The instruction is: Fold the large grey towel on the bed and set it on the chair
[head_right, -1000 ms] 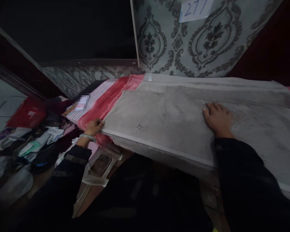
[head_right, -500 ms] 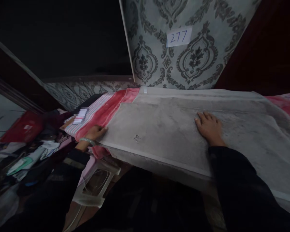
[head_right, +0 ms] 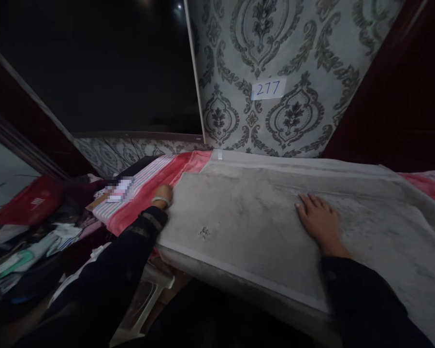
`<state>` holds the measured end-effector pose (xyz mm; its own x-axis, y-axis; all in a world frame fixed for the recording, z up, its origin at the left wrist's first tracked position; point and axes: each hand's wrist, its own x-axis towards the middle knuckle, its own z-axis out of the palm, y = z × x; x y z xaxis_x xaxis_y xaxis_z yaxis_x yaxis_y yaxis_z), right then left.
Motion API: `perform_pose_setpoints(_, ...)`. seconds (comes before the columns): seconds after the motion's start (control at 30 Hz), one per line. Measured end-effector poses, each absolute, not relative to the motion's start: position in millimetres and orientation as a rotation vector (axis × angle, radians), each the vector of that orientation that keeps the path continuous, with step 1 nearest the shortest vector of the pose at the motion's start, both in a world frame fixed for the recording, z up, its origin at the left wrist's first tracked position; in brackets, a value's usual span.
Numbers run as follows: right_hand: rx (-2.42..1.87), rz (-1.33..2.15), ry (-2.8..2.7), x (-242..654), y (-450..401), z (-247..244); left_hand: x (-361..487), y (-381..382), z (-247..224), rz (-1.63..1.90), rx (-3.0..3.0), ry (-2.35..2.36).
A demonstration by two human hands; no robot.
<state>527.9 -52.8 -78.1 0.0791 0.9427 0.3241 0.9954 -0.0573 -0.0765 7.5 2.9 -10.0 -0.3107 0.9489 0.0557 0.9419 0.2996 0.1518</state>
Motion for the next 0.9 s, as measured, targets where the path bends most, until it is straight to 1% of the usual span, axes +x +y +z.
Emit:
perform_pose_setpoints(0.1,-2.071,-0.271,-1.916,529.7,-49.4,-82.2,3.2,0.5,-5.8,0.242,1.820,2.552)
perform_pose_setpoints(0.2,-2.066,-0.291,-1.885,529.3,-46.9,-83.9,20.1,10.3,6.1,0.282,1.964,2.499)
perform_pose_setpoints(0.3,-2.073,-0.283,-1.883,528.0,-45.7,-82.6,54.0,25.6,8.6,0.289,2.309,2.203)
perform_pose_setpoints(0.4,-2.088,-0.279,-1.879,526.6,-45.9,-80.1,77.2,36.8,-3.8,0.132,2.463,1.951)
perform_pose_setpoints(0.5,-2.092,-0.284,-1.877,525.3,-46.3,-77.8,74.8,44.3,-19.7,0.026,2.309,2.057)
perform_pose_setpoints(0.6,-2.097,-0.271,-1.879,524.0,-46.1,-75.1,61.7,52.3,-27.5,0.041,2.232,2.175)
perform_pose_setpoints(0.73,-2.129,-0.228,-1.867,521.2,-46.1,-68.0,54.8,60.8,-28.1,0.048,2.207,2.221)
perform_pose_setpoints(0.9,-2.276,-0.246,-1.739,512.8,-50.1,-58.4,59.6,54.2,-23.6,0.158,2.308,2.195)
